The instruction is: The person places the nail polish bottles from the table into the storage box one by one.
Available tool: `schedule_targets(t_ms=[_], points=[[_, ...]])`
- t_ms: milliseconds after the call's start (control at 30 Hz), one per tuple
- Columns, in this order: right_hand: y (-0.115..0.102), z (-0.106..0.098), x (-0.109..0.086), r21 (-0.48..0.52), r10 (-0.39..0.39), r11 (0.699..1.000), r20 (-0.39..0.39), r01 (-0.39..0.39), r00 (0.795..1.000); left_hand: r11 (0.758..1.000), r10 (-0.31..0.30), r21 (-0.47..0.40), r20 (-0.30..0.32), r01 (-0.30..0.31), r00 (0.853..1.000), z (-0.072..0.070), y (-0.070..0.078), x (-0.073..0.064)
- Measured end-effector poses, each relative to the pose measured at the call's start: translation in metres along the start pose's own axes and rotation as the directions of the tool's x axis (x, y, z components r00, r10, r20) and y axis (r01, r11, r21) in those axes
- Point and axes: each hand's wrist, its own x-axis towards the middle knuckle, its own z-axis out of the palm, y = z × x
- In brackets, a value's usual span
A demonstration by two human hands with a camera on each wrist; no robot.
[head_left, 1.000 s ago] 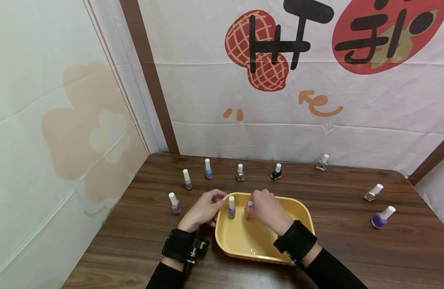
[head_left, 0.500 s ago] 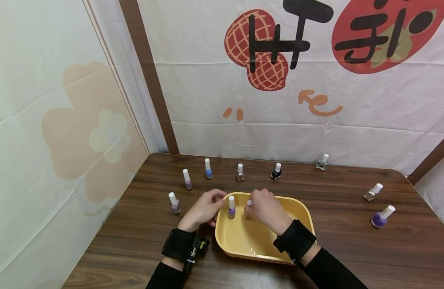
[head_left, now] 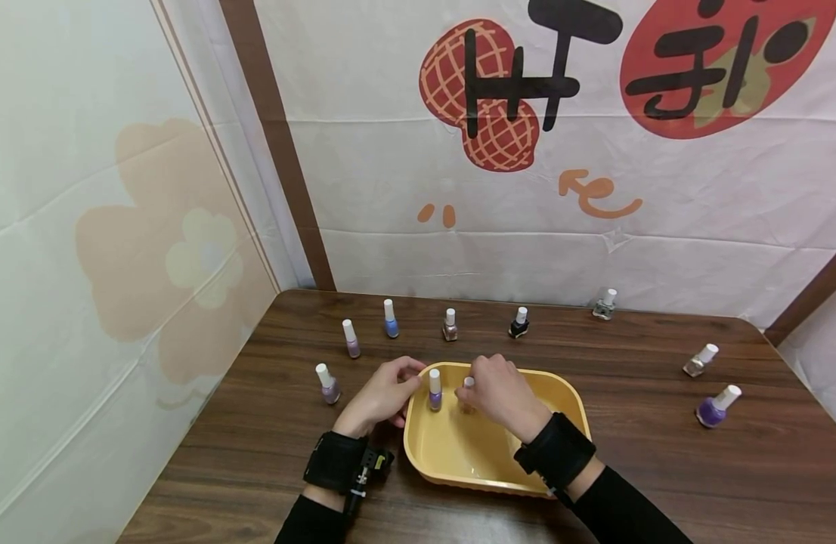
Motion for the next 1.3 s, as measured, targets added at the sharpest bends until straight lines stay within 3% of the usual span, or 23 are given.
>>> schedule_targets(t_ms=[267, 600, 900, 1300], points=[[-0.001, -0.013, -0.005, 0.037, -0.012, 0.999, -0.015, 0.012, 1.0, 1.0, 0.002, -0.001, -0.001, -0.002, 1.0, 0.0, -0.001, -0.001], [0.006, -0.046, -0.004, 0.058, -0.006, 0.998, -0.066, 0.01, 0.998, 1.0, -0.004, 0.003, -0.004, 0.004, 1.0, -0.001, 0.001, -0.002], [0.035, -0.077, -0.007, 0.099, 0.023, 0.995, -0.083, -0.015, 0.996, 1.0, -0.016, 0.014, -0.012, 0.016, 1.0, 0.0, 0.002, -0.001], [0.079, -0.095, -0.02, 0.118, 0.111, 0.988, -0.132, -0.096, 0.985, 1.0, -0.018, 0.012, -0.011, 0.018, 1.0, 0.0, 0.0, 0.0]])
